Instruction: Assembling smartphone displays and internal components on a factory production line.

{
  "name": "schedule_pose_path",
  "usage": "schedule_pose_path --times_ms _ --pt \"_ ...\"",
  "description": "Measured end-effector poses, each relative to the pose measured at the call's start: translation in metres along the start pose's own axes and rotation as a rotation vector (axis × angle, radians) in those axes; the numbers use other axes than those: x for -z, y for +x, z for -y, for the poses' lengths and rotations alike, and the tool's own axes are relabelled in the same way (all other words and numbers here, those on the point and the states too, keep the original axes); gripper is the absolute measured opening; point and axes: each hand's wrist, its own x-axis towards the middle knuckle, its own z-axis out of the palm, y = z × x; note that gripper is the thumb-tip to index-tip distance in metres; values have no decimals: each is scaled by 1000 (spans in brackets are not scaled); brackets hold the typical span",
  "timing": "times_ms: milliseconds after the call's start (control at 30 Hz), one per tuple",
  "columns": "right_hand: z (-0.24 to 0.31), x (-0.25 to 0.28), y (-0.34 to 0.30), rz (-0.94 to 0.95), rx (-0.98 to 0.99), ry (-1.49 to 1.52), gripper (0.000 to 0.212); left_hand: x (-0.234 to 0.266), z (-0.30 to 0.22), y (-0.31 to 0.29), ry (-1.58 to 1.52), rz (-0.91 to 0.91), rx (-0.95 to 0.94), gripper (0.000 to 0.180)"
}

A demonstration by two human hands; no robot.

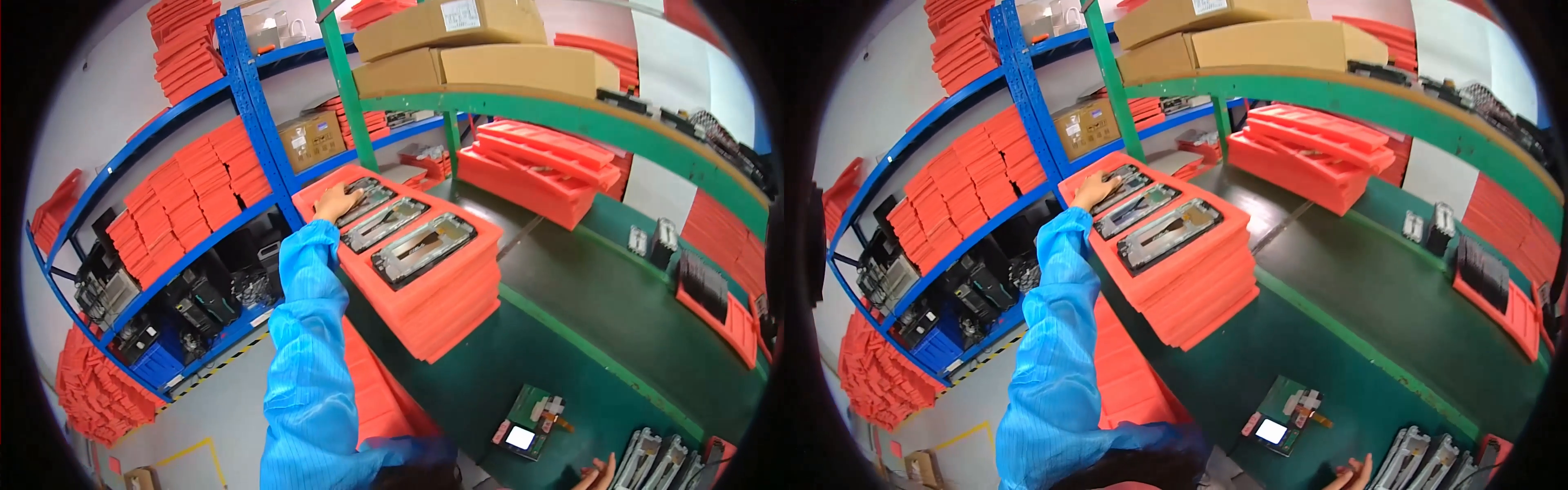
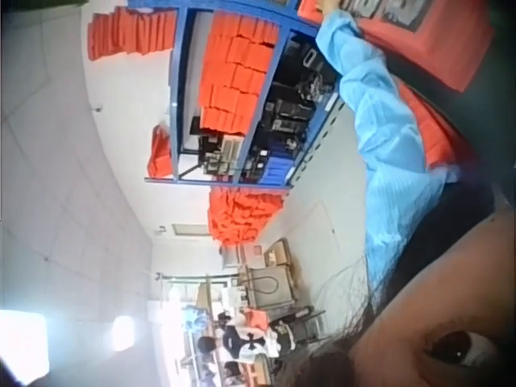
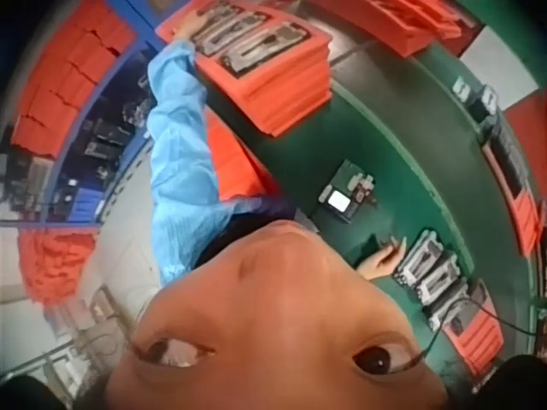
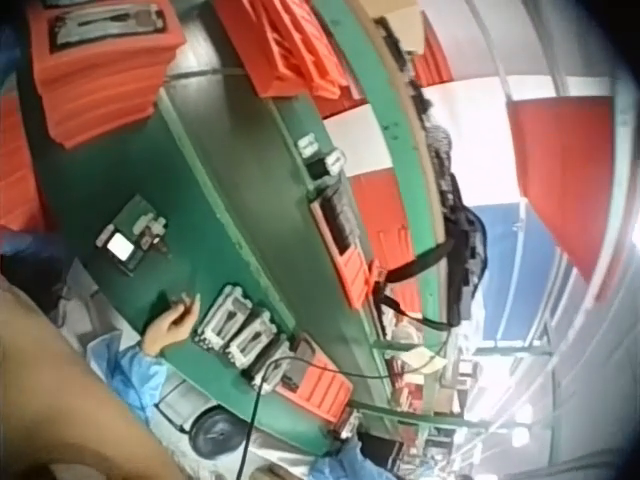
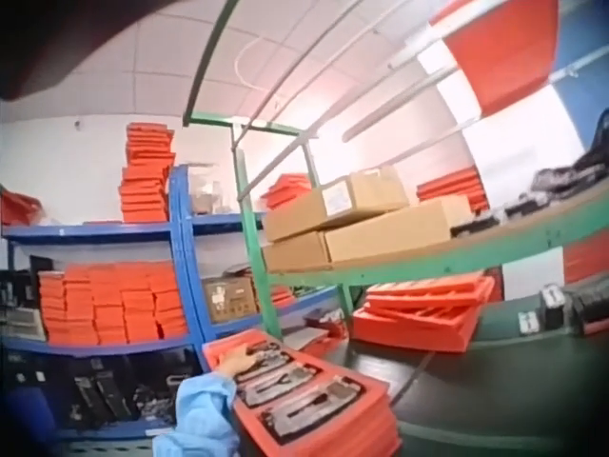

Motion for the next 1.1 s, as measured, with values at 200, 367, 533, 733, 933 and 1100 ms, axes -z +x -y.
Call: schedule_pose_path --times_ms 200,367,533,733,933,1100 --pt "-2 -3 -2 -11 19 3 32 -9 -6 30 -152 187 -26 60" --pt "-2 0 -3 -2 -17 45 30 -27 85 76 -145 110 -38 64" --pt "-2 4 -9 -61 -114 73 29 -36 15 58 -103 60 -63 57" --pt "-3 23 2 -67 83 -178 28 -24 63 55 -51 108 62 57" --pt "-1 79 28 -341 590 -1004 32 -69 29 59 -30 45 -104 52" --pt "-48 108 35 -165 272 -1338 39 -99 47 125 -208 189 -536 36"
